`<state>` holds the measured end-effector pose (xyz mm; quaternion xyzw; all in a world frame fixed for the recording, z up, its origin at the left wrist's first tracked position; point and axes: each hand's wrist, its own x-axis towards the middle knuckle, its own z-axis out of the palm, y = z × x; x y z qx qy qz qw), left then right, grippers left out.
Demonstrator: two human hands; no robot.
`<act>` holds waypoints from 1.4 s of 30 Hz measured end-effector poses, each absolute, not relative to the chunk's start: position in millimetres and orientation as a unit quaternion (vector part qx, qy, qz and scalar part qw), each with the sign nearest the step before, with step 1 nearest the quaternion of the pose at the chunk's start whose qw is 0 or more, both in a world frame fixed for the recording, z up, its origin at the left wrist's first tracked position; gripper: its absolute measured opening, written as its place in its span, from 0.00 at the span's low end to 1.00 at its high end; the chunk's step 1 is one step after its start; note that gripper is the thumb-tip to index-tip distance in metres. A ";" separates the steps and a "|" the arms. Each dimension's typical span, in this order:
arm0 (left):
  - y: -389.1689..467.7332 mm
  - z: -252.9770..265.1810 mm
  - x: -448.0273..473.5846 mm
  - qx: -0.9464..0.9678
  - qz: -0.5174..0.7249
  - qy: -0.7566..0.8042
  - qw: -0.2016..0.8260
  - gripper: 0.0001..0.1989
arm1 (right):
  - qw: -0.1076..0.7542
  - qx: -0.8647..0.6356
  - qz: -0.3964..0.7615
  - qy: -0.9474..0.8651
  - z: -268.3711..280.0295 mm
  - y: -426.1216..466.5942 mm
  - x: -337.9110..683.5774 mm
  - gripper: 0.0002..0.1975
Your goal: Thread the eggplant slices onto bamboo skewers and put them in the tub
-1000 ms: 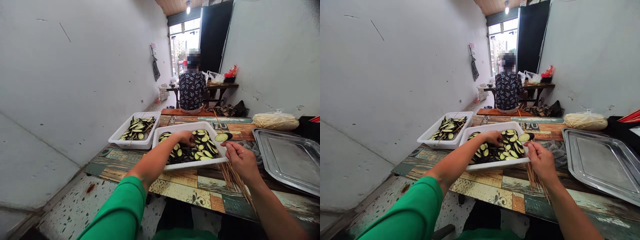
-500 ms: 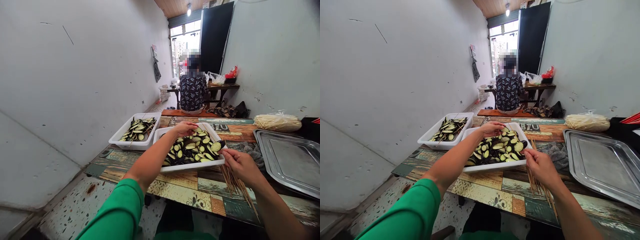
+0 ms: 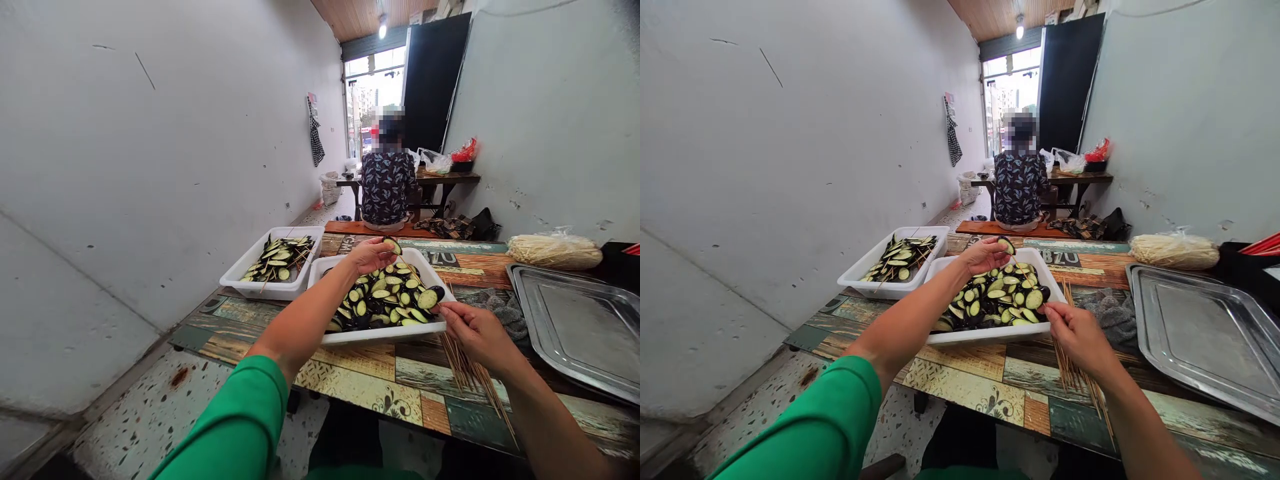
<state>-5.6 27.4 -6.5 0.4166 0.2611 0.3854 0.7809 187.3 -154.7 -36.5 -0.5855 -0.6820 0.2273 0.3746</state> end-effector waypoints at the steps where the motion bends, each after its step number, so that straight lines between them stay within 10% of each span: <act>1: 28.3 -7.3 -5.9 0.419 0.393 0.266 0.774 0.10 | 0.379 -0.585 0.226 -0.681 -35.5 -155.3 186.9 0.20; 42: 21.4 -1.5 5.5 0.392 0.390 0.292 0.780 0.03 | 0.375 -0.609 0.216 -0.664 -38.7 -154.9 184.8 0.21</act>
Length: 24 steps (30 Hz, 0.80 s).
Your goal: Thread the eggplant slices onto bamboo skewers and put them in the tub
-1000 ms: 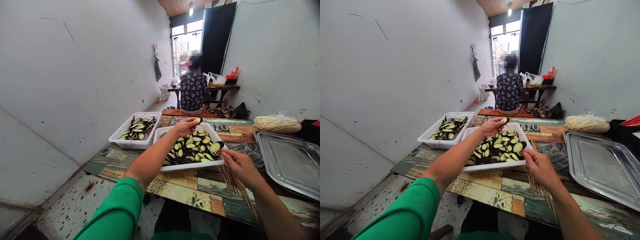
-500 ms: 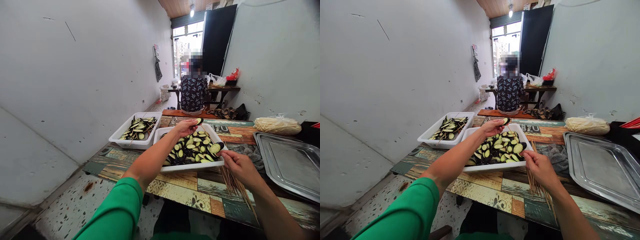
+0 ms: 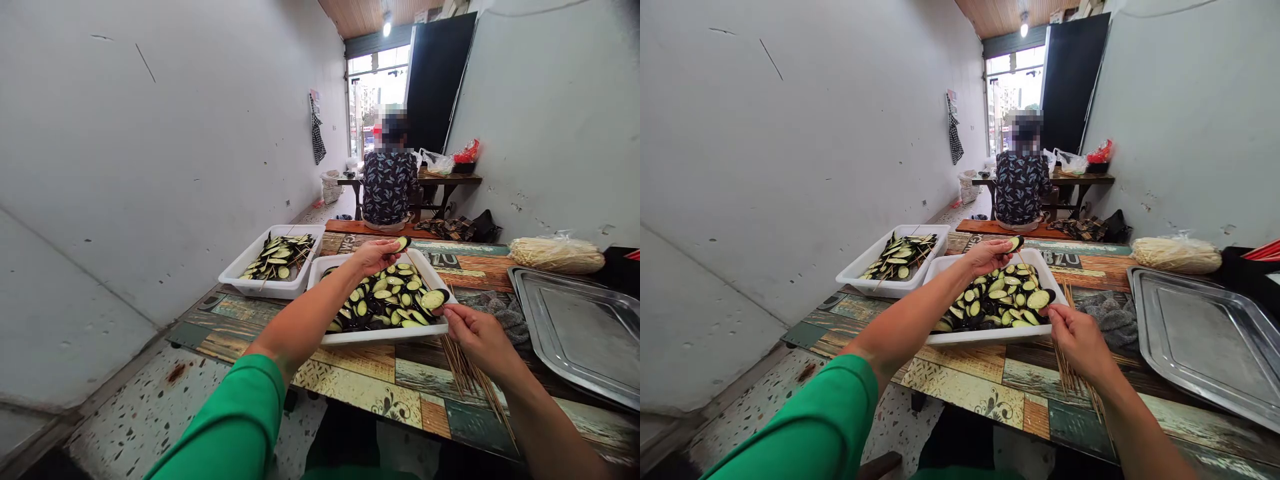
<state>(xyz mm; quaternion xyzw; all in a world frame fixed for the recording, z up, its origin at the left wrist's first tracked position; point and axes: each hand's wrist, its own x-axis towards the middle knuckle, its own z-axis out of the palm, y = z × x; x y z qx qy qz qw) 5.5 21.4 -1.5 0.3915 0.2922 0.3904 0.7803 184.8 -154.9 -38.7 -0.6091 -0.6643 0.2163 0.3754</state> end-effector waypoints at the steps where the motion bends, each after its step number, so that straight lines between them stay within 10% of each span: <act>1: 20.7 -1.5 6.2 0.393 0.391 0.293 0.779 0.03 | 0.376 -0.611 0.216 -0.662 -38.8 -154.9 184.2 0.21; 24: 2.6 13.1 9.3 0.462 0.343 0.238 0.783 0.05 | 0.417 -0.608 0.219 -0.639 -49.7 -154.3 179.3 0.20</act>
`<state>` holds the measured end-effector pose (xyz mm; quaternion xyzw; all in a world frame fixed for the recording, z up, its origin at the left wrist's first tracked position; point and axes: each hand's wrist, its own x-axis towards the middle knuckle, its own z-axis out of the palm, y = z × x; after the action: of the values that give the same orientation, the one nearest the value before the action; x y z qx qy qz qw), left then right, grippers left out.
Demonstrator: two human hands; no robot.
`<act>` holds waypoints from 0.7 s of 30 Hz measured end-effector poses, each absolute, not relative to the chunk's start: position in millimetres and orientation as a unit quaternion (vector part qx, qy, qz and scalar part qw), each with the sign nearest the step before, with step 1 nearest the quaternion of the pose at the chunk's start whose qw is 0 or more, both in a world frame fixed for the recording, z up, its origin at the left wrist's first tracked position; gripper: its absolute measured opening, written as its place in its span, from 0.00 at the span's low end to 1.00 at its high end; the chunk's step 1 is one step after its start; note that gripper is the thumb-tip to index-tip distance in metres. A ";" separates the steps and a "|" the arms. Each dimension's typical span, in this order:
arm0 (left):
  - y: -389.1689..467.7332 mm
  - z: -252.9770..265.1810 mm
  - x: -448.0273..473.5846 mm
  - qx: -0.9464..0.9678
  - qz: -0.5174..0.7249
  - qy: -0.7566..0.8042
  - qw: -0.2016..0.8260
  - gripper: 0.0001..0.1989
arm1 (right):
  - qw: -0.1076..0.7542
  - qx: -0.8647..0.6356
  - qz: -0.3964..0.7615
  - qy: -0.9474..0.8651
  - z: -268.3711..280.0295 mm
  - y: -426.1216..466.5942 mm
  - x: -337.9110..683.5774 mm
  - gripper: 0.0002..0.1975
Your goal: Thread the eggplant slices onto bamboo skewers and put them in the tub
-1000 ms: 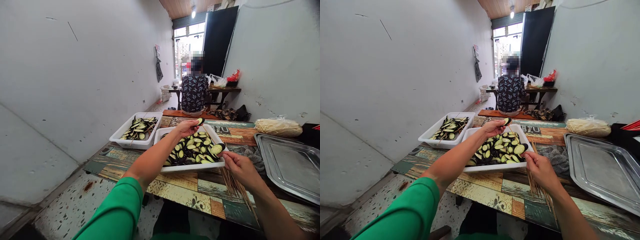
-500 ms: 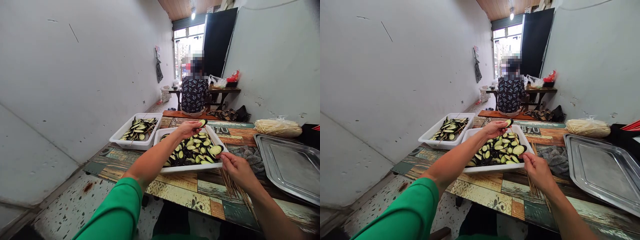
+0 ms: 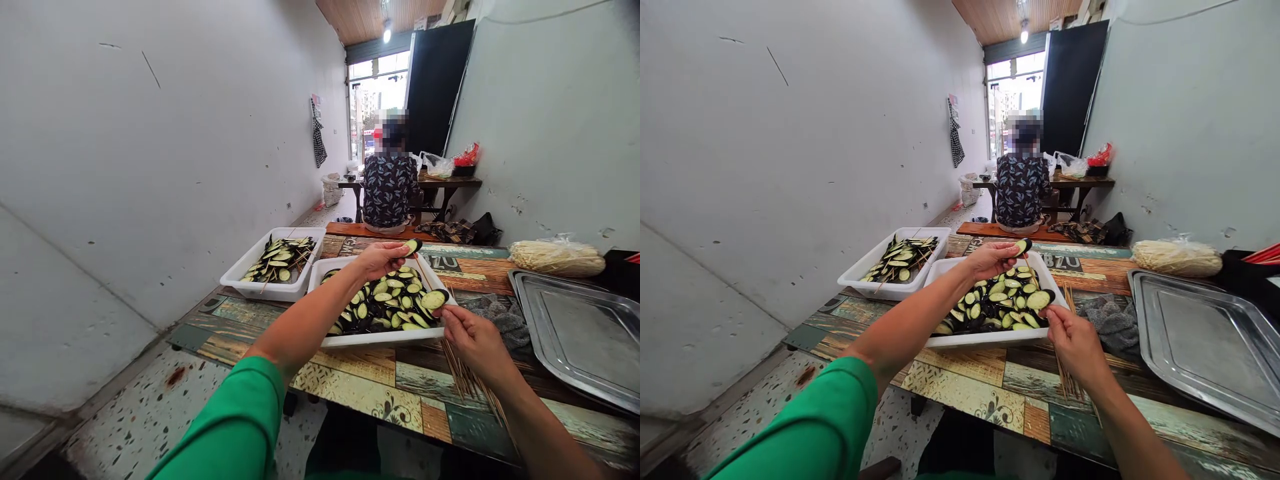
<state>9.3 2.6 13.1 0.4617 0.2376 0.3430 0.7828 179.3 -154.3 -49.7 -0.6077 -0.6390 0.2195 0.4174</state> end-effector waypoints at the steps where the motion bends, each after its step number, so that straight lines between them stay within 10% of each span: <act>1: 2.4 13.1 9.3 0.467 0.346 0.234 0.779 0.06 | 0.418 -0.609 0.220 -0.637 -49.3 -154.6 178.7 0.20; 21: -32.0 1.4 30.3 0.619 0.310 0.238 0.681 0.21 | 0.463 -0.611 0.214 -0.605 -42.1 -160.4 171.6 0.18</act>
<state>30.3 -32.0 1.4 0.6187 0.2380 0.3103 0.6813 171.6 -160.4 -42.1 -0.6110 -0.6051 0.2139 0.4634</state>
